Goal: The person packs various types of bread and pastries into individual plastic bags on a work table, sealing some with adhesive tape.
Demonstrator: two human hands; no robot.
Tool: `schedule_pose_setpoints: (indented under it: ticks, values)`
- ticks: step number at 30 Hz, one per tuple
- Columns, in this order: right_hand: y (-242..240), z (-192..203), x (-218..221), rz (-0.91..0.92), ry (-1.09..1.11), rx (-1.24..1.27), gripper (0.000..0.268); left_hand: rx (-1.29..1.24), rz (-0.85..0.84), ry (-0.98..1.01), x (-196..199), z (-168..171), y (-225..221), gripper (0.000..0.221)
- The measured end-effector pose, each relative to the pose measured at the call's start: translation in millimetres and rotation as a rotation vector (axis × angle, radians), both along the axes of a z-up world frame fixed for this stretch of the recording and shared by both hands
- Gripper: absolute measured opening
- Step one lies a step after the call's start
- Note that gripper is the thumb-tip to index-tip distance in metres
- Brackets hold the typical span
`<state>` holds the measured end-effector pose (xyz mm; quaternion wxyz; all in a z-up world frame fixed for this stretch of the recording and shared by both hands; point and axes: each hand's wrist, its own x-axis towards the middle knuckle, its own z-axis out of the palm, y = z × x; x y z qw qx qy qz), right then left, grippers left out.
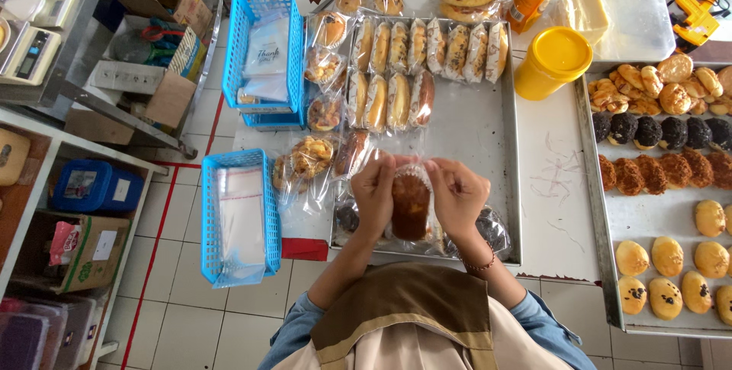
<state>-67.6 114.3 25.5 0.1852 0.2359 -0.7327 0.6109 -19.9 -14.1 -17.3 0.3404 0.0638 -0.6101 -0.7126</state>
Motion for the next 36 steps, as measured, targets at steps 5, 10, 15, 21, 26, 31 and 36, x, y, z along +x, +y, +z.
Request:
schedule_pose_setpoints:
  ticks: [5, 10, 15, 21, 26, 31, 36]
  values:
    - [9, -28, -8, 0.001, -0.220, -0.080, 0.012, 0.083, -0.011, -0.013, -11, -16, -20, 0.029]
    - [30, -106, 28, 0.041, -0.239, 0.021, 0.023, -0.092, 0.088, -0.109, 32, -71, -17, 0.019]
    - [55, -157, 79, 0.144, -0.528, 0.248, 0.015, -0.092, 0.112, -0.334, 92, -116, 0, 0.008]
    - [64, -200, 77, 0.268, 0.116, 0.343, 0.013, -0.381, 0.121, -0.080, 105, -123, -7, 0.005]
    - [58, -201, 96, 0.016, -0.152, 0.294, 0.016, -0.316, 0.212, -0.215, 109, -121, 4, 0.008]
    - [55, -186, 103, -0.027, -0.399, 0.258, 0.021, -0.155, 0.240, -0.396, 118, -136, 10, 0.016]
    - [53, -184, 102, -0.014, -0.588, 0.327, 0.025, -0.022, 0.195, -0.443, 127, -162, 11, 0.015]
